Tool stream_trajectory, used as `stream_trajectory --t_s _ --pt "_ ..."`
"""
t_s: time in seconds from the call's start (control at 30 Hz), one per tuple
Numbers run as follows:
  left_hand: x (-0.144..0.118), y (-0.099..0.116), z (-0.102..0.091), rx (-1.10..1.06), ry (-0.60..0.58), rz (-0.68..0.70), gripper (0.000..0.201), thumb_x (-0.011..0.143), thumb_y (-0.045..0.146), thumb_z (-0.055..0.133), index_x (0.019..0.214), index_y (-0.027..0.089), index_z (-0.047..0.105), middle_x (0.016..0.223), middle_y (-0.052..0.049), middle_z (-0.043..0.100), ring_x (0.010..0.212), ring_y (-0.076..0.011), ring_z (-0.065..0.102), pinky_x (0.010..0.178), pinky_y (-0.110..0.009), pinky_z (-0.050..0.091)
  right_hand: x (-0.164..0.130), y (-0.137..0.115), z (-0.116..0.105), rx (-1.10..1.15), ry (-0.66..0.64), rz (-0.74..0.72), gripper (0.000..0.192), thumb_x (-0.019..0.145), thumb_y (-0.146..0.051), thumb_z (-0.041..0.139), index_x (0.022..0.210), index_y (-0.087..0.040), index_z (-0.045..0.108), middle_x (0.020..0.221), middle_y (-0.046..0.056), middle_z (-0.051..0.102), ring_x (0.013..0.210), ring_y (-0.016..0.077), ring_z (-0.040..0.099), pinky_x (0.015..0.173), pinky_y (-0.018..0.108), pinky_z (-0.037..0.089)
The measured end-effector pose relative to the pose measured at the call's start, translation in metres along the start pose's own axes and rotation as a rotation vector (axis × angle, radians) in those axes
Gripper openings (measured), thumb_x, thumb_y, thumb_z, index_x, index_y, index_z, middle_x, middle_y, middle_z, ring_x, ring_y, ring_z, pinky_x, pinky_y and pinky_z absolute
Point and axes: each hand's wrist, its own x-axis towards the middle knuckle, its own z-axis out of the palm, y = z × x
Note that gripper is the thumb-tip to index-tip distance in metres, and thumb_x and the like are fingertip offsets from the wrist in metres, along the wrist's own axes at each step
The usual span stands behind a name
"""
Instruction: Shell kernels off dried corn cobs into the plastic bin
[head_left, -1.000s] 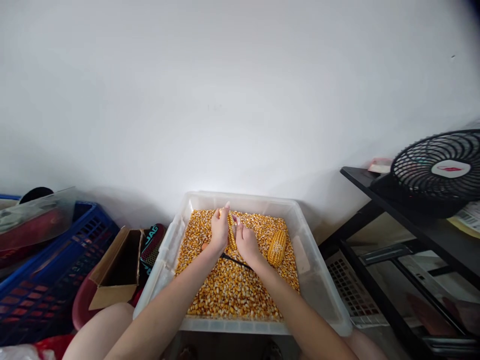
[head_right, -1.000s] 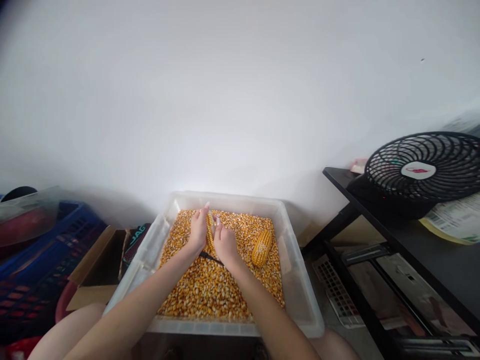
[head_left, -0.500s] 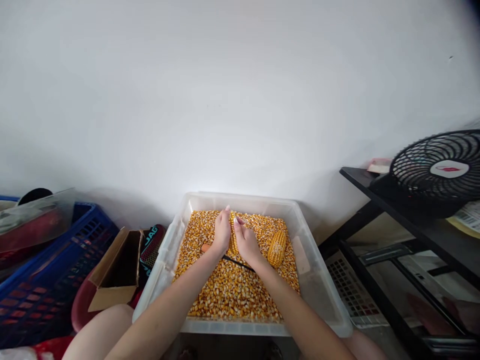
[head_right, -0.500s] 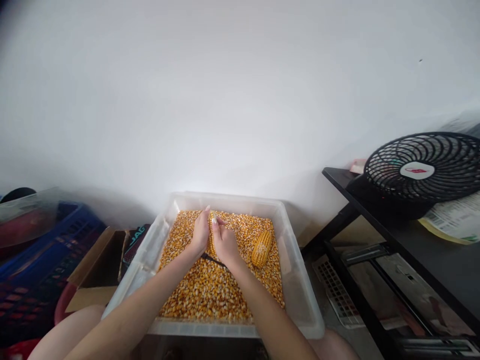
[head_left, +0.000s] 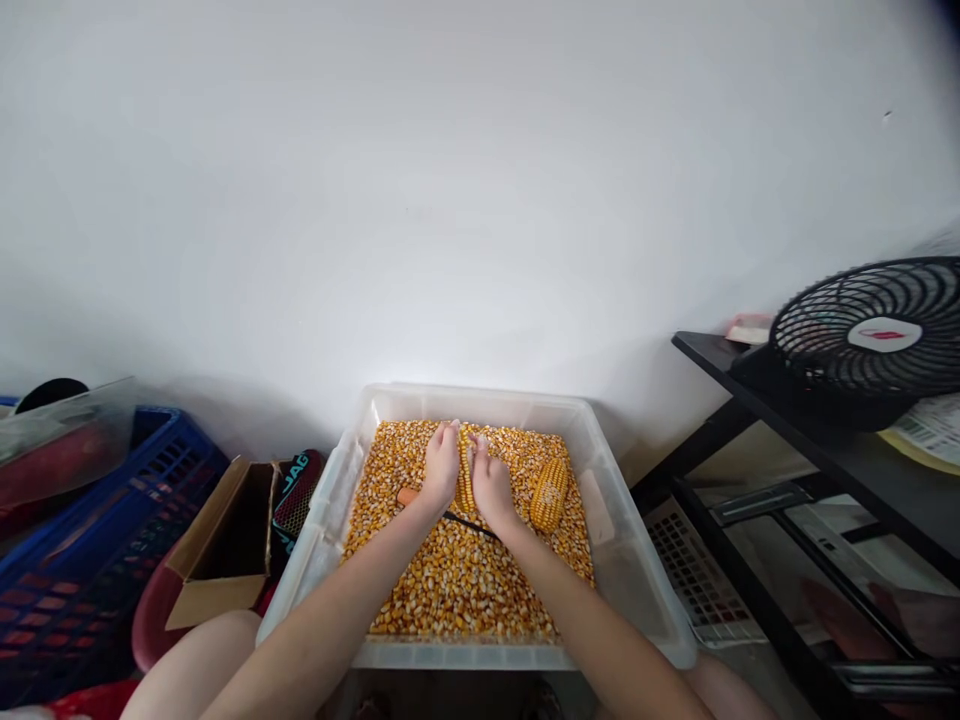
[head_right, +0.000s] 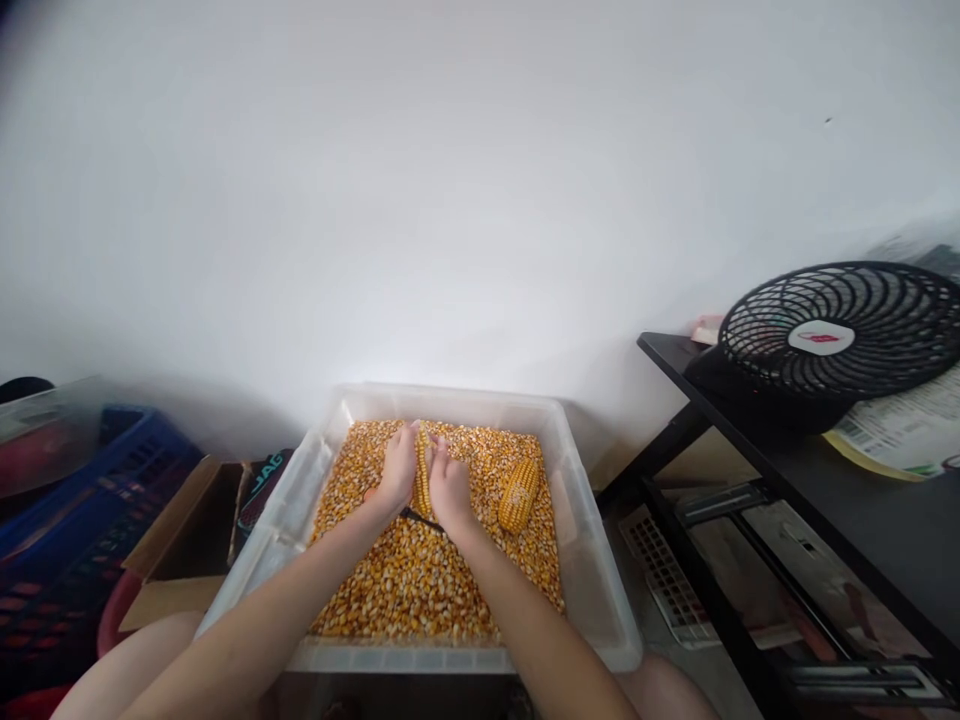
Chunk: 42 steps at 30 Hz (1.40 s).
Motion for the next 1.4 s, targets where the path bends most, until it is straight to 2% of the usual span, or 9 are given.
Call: stream_trajectory --t_s 0.1,0.23,0.33,0.53,0.73,0.87,1.07,1.27,1.4 --pt "-0.001 -0.003 0.001 0.111 -0.008 0.096 0.020 0.076 0.028 0.054 0.058 0.019 0.049 0.059 0.004 0.047 0.060 -0.0127 0.042 0.062 -0.024 0.035 0.003 0.001 -0.001 0.080 0.021 0.043 0.061 0.090 -0.058 0.023 0.104 -0.019 0.067 0.081 0.008 0.070 0.091 0.0233 0.064 0.081 0.034 0.046" --pt "0.000 -0.001 0.001 0.117 -0.041 0.061 0.021 0.077 0.033 0.049 0.061 0.019 0.052 0.061 0.001 0.054 0.064 -0.0151 0.048 0.067 -0.026 0.039 0.004 -0.002 -0.001 0.127 -0.052 0.014 0.054 0.086 -0.060 0.034 0.093 -0.018 0.068 0.076 0.005 0.069 0.082 0.0217 0.064 0.075 0.031 0.047" --pt "-0.002 0.001 0.001 0.117 -0.108 0.043 0.022 0.076 0.035 0.048 0.061 0.019 0.053 0.060 -0.001 0.057 0.063 -0.0163 0.052 0.068 -0.029 0.042 0.006 -0.004 0.000 0.192 -0.080 -0.024 0.049 0.083 -0.058 0.044 0.098 -0.018 0.066 0.086 0.006 0.069 0.085 0.0207 0.063 0.078 0.030 0.046" --pt "-0.005 0.000 0.003 0.117 -0.224 0.059 0.018 0.076 0.032 0.047 0.065 0.019 0.052 0.066 -0.003 0.060 0.065 -0.0168 0.055 0.071 -0.030 0.045 0.007 0.000 0.002 0.231 -0.046 -0.080 0.049 0.087 -0.055 0.035 0.091 -0.019 0.067 0.091 0.007 0.069 0.094 0.0219 0.061 0.081 0.032 0.045" --pt "-0.004 -0.011 -0.002 0.224 -0.107 0.142 0.018 0.076 0.028 0.047 0.060 0.019 0.046 0.060 0.002 0.047 0.062 -0.0132 0.044 0.062 -0.024 0.037 0.005 0.006 0.002 0.160 0.042 0.048 0.052 0.087 -0.057 0.032 0.086 -0.018 0.067 0.081 0.007 0.068 0.085 0.0223 0.060 0.078 0.032 0.043" --pt "-0.002 -0.016 -0.002 0.256 -0.093 0.117 0.018 0.077 0.026 0.044 0.061 0.019 0.047 0.062 0.002 0.048 0.064 -0.0133 0.044 0.064 -0.025 0.036 0.007 0.003 -0.001 0.162 0.029 0.042 0.053 0.086 -0.058 0.032 0.084 -0.018 0.066 0.083 0.007 0.068 0.086 0.0215 0.060 0.081 0.032 0.042" --pt "0.001 -0.022 -0.003 0.223 -0.258 0.120 0.019 0.077 0.026 0.041 0.063 0.019 0.051 0.064 0.000 0.054 0.069 -0.0161 0.051 0.070 -0.027 0.039 0.008 -0.002 -0.006 0.139 -0.074 -0.048 0.051 0.087 -0.057 0.034 0.079 -0.018 0.067 0.080 0.007 0.068 0.081 0.0213 0.061 0.077 0.031 0.044" --pt "-0.001 -0.024 -0.004 0.271 -0.164 0.105 0.018 0.075 0.025 0.046 0.058 0.020 0.042 0.060 0.003 0.043 0.060 -0.0133 0.041 0.061 -0.025 0.035 0.007 0.003 -0.003 0.051 0.005 0.128 0.062 0.087 -0.061 0.023 0.066 -0.018 0.063 0.069 0.008 0.066 0.073 0.0236 0.061 0.070 0.033 0.044" --pt "0.002 -0.020 -0.003 0.252 -0.106 0.043 0.017 0.076 0.025 0.043 0.060 0.020 0.047 0.064 0.000 0.050 0.066 -0.0153 0.046 0.066 -0.027 0.039 0.009 0.005 -0.002 0.128 0.014 0.088 0.058 0.087 -0.061 0.026 0.081 -0.018 0.066 0.086 0.008 0.068 0.086 0.0219 0.061 0.080 0.032 0.043"
